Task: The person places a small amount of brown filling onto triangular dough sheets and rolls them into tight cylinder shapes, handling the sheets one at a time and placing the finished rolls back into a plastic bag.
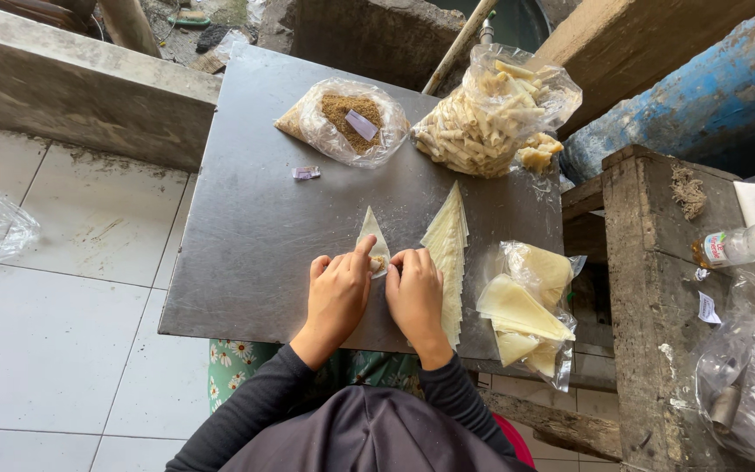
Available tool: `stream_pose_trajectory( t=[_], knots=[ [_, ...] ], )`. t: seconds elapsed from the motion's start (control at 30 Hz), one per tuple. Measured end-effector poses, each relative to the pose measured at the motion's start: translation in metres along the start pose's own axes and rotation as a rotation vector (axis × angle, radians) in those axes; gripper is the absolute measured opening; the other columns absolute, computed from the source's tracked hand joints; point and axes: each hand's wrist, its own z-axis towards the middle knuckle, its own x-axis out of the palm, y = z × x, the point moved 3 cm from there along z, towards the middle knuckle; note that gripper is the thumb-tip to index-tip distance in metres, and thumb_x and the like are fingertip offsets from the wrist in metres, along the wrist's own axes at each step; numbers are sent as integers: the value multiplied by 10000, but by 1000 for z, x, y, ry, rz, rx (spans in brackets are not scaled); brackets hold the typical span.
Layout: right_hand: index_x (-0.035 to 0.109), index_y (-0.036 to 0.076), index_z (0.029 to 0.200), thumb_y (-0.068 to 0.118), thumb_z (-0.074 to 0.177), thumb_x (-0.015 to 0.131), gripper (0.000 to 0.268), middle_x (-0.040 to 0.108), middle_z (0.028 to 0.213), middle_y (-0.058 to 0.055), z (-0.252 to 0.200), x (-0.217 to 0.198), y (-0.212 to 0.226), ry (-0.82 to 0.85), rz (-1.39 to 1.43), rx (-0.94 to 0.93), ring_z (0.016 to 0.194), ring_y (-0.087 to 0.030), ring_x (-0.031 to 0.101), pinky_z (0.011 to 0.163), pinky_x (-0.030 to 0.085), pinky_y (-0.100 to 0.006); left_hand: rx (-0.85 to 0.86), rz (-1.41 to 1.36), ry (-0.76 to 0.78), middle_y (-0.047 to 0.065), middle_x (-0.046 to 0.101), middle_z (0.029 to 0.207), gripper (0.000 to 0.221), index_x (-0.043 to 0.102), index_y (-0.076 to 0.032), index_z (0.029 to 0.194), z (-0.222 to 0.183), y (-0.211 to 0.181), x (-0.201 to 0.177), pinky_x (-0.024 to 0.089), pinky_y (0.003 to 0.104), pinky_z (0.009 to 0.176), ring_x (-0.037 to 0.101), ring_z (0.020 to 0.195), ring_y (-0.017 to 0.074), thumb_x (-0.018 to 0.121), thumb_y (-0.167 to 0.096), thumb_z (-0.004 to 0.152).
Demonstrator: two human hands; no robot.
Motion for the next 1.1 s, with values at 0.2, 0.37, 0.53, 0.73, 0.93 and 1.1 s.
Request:
stream_pose_trajectory(
  t=[0.2, 0.37, 0.53, 0.73, 0.93, 1.1],
  knots=[
    [644, 58, 1025, 132, 956, 620, 104, 677, 1013, -74, 0, -1, 5, 2, 102, 33, 958, -291, 651, 919, 447, -417, -1, 29, 6, 5, 700, 932, 510, 496, -102, 1435, 1, -1, -1, 409, 402, 902, 676, 917, 177, 639, -127, 945],
    [662, 60, 1079, 128, 911, 643, 183, 679, 991, -65, -1, -3, 5, -12, 98, 67, 917, -263, 664, 894, 455, -395, 8, 6, 11, 8, 710, 949, 555, 477, -96, 1442, 1, 1, -1, 408, 415, 914, 678, 928, 184, 637, -119, 911],
    [696, 77, 1027, 69, 911, 629, 135, 668, 1005, -67, -1, -7, 7, -79, -59, -44, 976, -273, 649, 884, 437, -401, -3, 3, 16, 11, 707, 952, 536, 466, -105, 1452, 0, 3, 0, 407, 409, 917, 680, 937, 182, 638, -119, 944],
    [701, 63, 995, 121, 903, 686, 110, 671, 978, -69, 0, -9, 10, -28, 108, -3, 871, -249, 655, 868, 447, -386, 7, -23, 7, 14, 710, 960, 578, 458, -98, 1455, 0, 4, 0, 400, 411, 916, 679, 938, 188, 646, -120, 909],
    [703, 35, 1032, 142, 961, 670, 133, 715, 977, -91, 1, -12, 15, -65, 248, 2, 808, -245, 686, 830, 501, -369, 2, -32, 15, 13, 709, 964, 580, 452, -96, 1461, -1, 4, -2, 402, 404, 914, 679, 939, 183, 645, -118, 914],
    [698, 17, 1064, 68, 971, 642, 120, 742, 996, -116, 1, -13, 16, -101, 349, -70, 889, -263, 712, 791, 551, -362, 3, -22, 13, 10, 705, 948, 581, 452, -96, 1460, 0, 3, -1, 400, 405, 903, 678, 938, 181, 649, -118, 914]
  ],
)
